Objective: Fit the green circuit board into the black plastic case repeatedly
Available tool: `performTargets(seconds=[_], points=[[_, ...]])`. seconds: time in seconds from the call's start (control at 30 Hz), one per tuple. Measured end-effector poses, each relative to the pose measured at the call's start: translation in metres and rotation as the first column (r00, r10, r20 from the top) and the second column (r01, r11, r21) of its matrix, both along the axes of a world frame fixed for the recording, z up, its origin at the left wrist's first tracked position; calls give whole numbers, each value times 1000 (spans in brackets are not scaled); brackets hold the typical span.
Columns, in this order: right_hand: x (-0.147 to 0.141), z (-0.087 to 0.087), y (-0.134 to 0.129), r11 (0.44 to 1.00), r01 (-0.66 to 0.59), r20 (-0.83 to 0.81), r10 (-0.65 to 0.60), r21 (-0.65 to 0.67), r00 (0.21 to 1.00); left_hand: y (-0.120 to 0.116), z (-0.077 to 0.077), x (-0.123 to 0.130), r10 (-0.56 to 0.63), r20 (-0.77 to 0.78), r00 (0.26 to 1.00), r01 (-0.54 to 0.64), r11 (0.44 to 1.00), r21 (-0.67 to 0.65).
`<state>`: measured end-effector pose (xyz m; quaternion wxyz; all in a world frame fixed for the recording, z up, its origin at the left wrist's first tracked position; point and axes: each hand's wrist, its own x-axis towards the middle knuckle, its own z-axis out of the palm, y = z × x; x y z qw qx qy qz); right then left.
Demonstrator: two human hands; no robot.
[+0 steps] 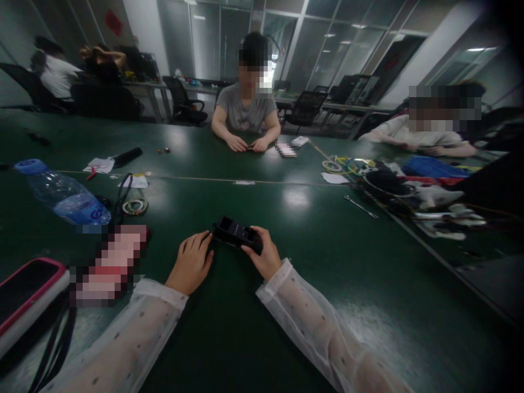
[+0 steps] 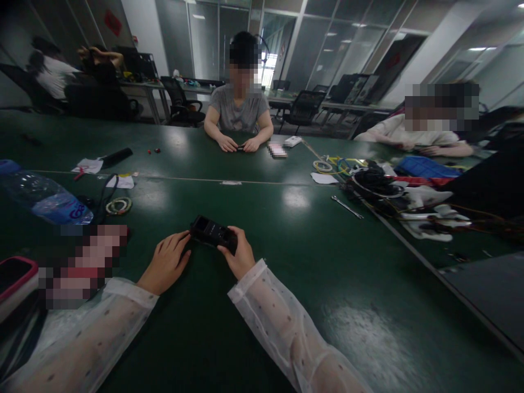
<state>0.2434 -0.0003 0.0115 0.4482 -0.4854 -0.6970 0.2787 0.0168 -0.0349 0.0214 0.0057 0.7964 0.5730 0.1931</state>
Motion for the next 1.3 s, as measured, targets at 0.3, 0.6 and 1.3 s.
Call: performTargets(seconds=[0.3, 0.6, 1.3], points=[[4, 2, 0, 947, 266, -214, -227, 178, 950, 0, -1, -2, -4, -9, 1000, 4, 1000, -17], [14, -12, 12, 931, 363, -126, -357, 29, 926, 1, -2, -2, -1, -15, 1000, 1, 1000, -19], [13, -15, 15, 903, 427, -23, -426, 47, 904, 1, 1, 0, 4, -29, 1000, -5, 1000, -29]])
